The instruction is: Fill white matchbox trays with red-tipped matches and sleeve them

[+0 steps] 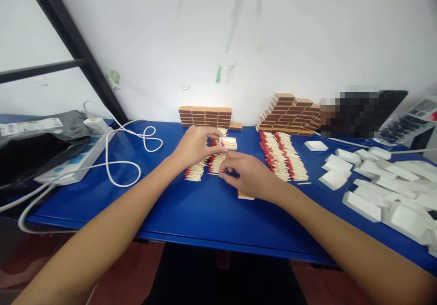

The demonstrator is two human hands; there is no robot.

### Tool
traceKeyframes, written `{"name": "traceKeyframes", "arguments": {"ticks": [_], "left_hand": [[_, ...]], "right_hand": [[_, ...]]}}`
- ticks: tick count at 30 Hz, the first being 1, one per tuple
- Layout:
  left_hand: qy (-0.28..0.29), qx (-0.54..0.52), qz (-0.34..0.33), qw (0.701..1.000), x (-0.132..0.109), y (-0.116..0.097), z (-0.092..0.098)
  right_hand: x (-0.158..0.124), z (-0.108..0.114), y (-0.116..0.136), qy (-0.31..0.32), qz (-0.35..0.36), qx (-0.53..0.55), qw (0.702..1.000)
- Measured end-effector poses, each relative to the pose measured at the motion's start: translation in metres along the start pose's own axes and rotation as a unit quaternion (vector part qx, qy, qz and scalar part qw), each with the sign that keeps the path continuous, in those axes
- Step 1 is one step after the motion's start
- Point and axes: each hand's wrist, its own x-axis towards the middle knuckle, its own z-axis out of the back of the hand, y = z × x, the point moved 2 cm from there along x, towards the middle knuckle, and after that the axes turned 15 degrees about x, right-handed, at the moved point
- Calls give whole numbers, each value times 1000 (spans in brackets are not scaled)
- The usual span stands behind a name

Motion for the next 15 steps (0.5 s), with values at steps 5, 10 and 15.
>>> {"name": "traceKeyframes", "arguments": {"ticks": [5, 10, 15], "left_hand": [[5, 3, -1, 1000, 0, -1, 1], [1, 2, 0, 1000, 0, -2, 1], [4, 6, -4, 1000, 0, -2, 0]], "right_hand": [[0, -2, 3, 0, -1, 0, 1000], [0, -2, 4, 0, -22, -6, 1000], [1, -2, 3, 0, -22, -6, 1000]]}}
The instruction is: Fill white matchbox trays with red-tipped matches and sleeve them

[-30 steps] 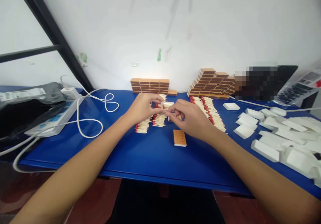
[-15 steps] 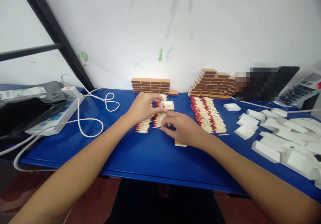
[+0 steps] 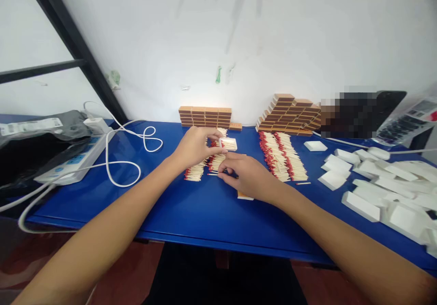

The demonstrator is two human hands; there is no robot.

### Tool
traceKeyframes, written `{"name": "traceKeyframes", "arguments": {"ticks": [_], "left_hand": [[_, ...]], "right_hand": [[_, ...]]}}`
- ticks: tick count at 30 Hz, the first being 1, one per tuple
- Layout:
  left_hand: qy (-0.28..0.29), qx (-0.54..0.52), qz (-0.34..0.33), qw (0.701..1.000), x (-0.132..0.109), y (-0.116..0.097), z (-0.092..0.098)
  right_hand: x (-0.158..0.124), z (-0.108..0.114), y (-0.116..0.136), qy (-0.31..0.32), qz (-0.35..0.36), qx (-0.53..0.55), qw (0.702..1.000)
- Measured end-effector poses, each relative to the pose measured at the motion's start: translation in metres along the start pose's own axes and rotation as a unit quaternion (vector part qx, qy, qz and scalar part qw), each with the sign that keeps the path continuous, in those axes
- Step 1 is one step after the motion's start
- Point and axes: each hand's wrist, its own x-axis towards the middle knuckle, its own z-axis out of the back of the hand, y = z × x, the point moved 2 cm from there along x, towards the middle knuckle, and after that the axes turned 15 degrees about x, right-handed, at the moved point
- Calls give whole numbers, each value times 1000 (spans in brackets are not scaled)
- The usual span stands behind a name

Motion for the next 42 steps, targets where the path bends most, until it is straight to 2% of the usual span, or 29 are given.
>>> {"name": "traceKeyframes", "arguments": {"ticks": [11, 15, 20, 25, 33, 42], "left_hand": [[-4, 16, 3, 1000, 1, 3, 0], [4, 24, 6, 1000, 1, 6, -1], [16, 54, -9, 998, 0, 8, -2], [20, 61, -17, 998, 0, 5, -3], [45, -42, -30, 998, -3, -7, -6], [45, -59, -23, 997, -2, -8, -4]], "right_hand": [[2, -6, 3, 44, -11, 10, 999], [-1, 0, 4, 55, -19, -10, 998], [-2, 26, 0, 0, -38, -37, 999], [1, 45, -17, -67, -51, -82, 993], [1, 41, -27, -101, -33, -121, 987], [1, 43, -19, -137, -2, -87, 987]]}}
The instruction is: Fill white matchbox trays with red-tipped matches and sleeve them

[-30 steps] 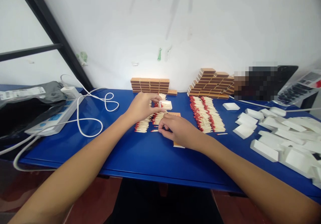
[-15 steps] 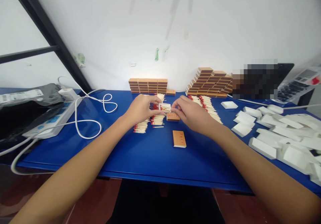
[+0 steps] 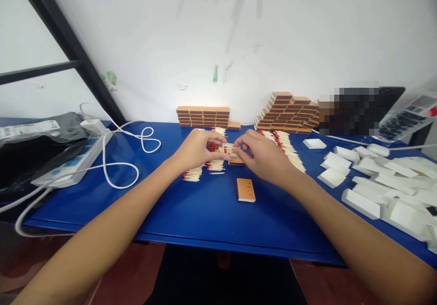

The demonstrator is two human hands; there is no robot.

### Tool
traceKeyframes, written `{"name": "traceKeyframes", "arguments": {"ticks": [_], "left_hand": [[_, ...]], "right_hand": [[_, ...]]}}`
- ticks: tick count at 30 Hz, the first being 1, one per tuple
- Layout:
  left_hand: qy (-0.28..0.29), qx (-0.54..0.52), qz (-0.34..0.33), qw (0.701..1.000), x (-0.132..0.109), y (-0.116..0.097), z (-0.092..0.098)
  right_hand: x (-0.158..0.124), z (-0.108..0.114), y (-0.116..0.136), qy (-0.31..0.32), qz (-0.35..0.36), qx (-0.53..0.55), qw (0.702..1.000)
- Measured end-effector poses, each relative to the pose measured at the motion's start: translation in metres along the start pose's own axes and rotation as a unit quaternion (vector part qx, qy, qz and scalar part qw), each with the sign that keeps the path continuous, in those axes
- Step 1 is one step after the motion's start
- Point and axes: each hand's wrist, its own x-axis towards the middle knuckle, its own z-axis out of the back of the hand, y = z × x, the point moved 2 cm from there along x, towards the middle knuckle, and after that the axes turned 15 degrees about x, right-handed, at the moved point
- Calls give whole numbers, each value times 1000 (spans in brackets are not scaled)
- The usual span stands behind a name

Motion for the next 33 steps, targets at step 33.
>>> {"name": "traceKeyframes", "arguments": {"ticks": [33], "left_hand": [[-47, 85, 37, 995, 1, 13, 2]], "right_hand": [[-9, -23, 26, 199, -70, 82, 974]]}}
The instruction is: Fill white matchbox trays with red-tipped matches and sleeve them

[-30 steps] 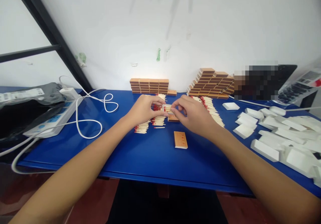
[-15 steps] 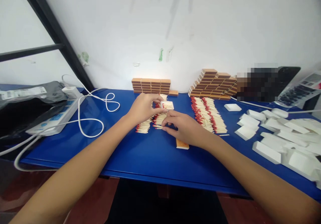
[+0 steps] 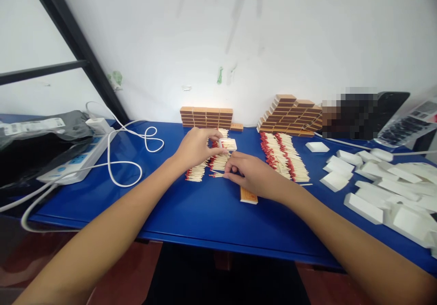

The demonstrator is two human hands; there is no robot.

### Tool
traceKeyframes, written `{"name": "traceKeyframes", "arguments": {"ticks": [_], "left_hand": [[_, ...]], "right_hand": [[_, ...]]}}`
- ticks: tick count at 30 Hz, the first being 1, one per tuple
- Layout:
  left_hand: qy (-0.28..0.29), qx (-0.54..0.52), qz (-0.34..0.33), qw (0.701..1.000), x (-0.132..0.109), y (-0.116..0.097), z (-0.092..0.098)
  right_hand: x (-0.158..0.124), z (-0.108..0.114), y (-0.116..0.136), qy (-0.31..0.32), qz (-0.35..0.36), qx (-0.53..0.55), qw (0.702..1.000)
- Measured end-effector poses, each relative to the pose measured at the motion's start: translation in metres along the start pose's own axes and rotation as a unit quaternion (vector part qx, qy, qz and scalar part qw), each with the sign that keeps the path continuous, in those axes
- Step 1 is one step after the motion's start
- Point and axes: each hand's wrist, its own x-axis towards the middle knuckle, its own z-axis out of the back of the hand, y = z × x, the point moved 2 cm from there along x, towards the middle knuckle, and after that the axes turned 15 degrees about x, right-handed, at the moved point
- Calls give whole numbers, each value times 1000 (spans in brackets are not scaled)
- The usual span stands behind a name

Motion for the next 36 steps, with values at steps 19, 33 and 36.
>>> {"name": "traceKeyframes", "arguments": {"ticks": [19, 33, 36], "left_hand": [[-1, 19, -5, 1000, 0, -3, 3], [21, 44, -18, 999, 0, -2, 2], [32, 5, -33, 999, 0, -6, 0]], "right_hand": [[-1, -6, -3, 0, 42, 21, 999], [0, 22, -11, -121, 25, 9, 992], [1, 30, -18, -187, 16, -45, 981]]}}
